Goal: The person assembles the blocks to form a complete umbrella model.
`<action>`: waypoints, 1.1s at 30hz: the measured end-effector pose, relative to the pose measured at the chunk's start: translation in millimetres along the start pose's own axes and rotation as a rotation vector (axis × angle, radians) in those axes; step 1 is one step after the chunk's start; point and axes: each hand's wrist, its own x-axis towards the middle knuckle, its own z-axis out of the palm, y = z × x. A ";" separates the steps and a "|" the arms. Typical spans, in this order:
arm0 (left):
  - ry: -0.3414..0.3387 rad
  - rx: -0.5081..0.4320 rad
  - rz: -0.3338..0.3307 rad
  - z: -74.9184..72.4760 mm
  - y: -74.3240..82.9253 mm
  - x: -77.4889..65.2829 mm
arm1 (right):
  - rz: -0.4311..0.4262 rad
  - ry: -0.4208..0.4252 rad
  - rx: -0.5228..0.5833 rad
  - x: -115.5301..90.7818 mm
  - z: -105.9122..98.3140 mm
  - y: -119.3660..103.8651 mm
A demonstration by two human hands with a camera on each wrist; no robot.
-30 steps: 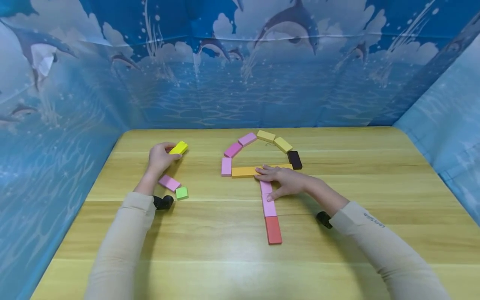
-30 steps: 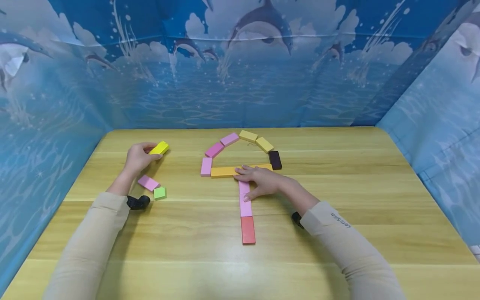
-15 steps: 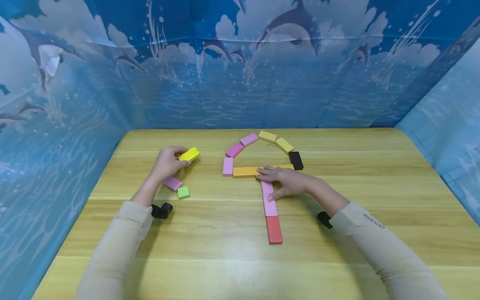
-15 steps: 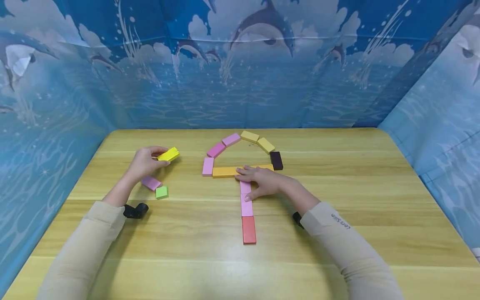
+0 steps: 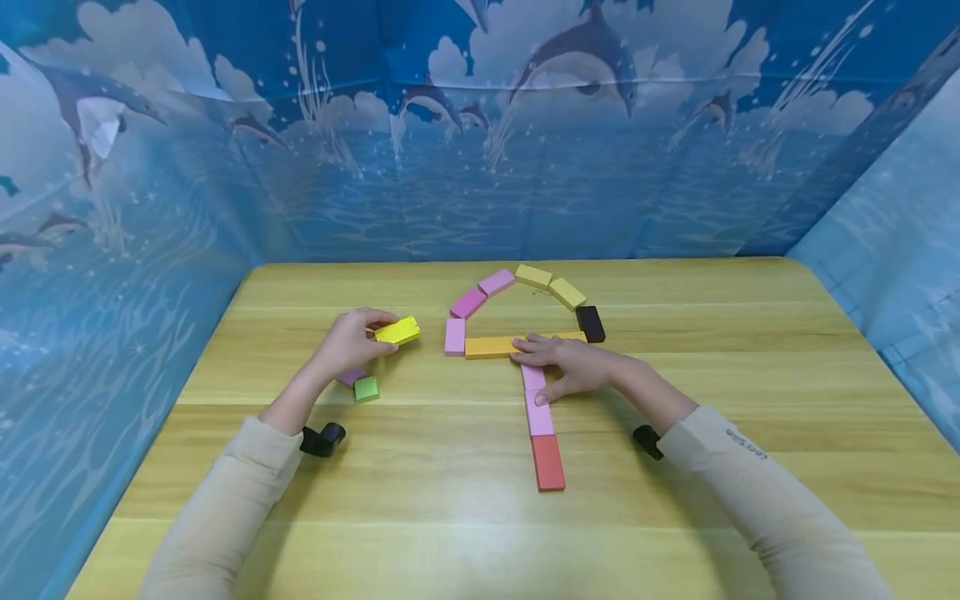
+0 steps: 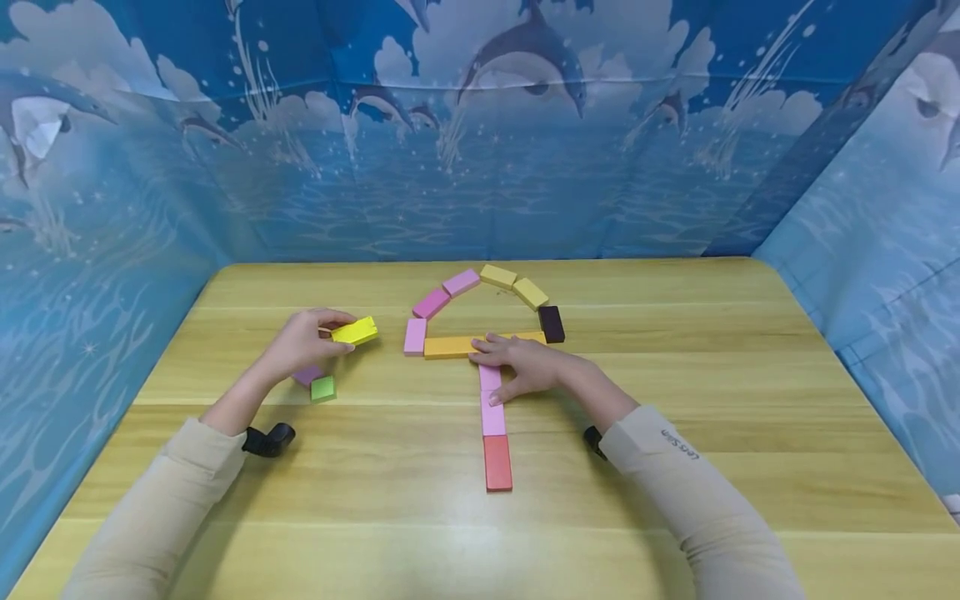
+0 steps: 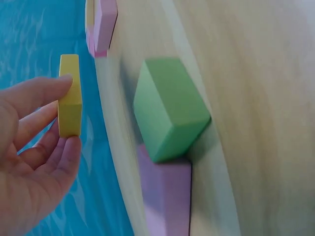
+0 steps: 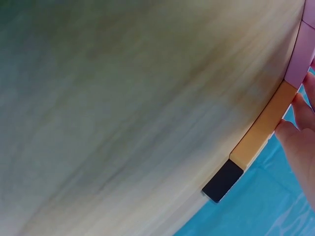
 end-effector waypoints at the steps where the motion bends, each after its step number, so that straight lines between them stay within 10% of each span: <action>1: -0.015 0.011 0.006 1.8 2.4 -1.4 | -0.001 0.001 0.003 -0.1 0.2 -0.7; 33: -0.477 0.079 0.459 76.9 51.5 -37.4 | 0.005 0.001 -0.004 2.0 2.7 2.3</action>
